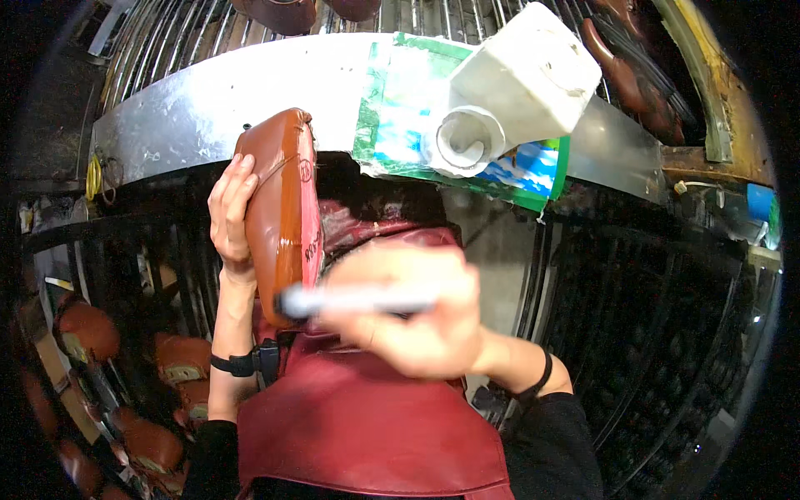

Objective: Applying a liquid substance (glue or finish) to the bottom edges of leather shoes using a hand-held brush.

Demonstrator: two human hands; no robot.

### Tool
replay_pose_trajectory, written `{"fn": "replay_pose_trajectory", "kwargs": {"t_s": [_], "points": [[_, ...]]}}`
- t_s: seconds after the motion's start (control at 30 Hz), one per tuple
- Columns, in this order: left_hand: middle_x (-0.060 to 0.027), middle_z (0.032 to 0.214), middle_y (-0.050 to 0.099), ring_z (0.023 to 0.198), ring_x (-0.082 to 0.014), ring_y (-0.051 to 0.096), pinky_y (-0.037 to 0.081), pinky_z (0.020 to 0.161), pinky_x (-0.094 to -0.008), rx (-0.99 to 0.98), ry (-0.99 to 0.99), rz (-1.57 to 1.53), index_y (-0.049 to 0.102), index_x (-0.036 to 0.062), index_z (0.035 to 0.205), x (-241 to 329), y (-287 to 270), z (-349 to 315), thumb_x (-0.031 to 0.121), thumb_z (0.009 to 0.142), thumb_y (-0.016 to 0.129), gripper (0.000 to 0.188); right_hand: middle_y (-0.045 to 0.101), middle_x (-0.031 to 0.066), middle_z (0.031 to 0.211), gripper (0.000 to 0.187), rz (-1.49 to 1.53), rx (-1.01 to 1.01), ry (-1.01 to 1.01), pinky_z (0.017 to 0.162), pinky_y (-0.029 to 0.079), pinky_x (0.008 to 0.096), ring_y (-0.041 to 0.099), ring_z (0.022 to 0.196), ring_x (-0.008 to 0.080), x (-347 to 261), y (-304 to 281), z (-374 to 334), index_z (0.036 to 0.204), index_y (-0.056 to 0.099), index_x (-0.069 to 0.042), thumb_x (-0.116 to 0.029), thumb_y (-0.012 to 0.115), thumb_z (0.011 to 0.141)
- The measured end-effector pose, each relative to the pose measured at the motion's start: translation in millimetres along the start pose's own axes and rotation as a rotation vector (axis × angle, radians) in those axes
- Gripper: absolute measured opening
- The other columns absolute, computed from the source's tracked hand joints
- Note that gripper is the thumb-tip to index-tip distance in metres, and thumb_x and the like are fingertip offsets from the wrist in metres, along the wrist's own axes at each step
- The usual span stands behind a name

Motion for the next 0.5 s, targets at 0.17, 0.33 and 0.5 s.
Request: {"fn": "replay_pose_trajectory", "kwargs": {"t_s": [0.17, 0.33, 0.5], "points": [[-0.0147, 0.136, 0.071, 0.13, -0.0352, 0.065, 0.052, 0.106, -0.0442, -0.081, -0.07, 0.067, 0.065, 0.0033, 0.132, 11.7, -5.7, 15.4, 0.004, 0.092, 0.07, 0.04, 0.074, 0.0076, 0.078, 0.01, 0.045, 0.159, 0.256, 0.052, 0.047, 0.0242, 0.062, 0.059, 0.0071, 10.9, -10.6, 6.2, 0.099, 0.075, 0.006, -0.003, 0.076, 0.094], [-0.0138, 0.137, 0.069, 0.129, -0.0343, 0.065, 0.048, 0.11, -0.0454, -0.162, -0.187, 0.062, 0.064, 0.0045, 0.135, 16.2, -10.6, 37.1, 0.004, 0.085, 0.071, 0.05, 0.074, 0.0224, 0.087, 0.021, -0.046, -0.09, -0.141, 0.064, 0.058, 0.031, 0.074, 0.074, 0.025, -14.5, -19.6, 18.2, 0.097, 0.072, 0.012, 0.004, 0.081, 0.079], [-0.0155, 0.13, 0.071, 0.124, -0.0363, 0.066, 0.05, 0.106, -0.0455, -0.235, -0.33, -0.004, 0.064, 0.0052, 0.134, 19.0, -15.6, 78.1, -0.001, 0.08, 0.073, 0.055, 0.075, 0.0247, 0.094, 0.025, -0.136, -0.141, -0.231, 0.071, 0.062, 0.0346, 0.076, 0.079, 0.0286, -32.5, -35.8, 52.1, 0.095, 0.071, 0.008, -0.001, 0.077, 0.073]]}}
Point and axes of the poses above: each hand's wrist, its own z-axis towards the middle knuckle, its own y-axis out of the palm, x = y × z, the point moved 1 cm from there along z, towards the middle knuckle
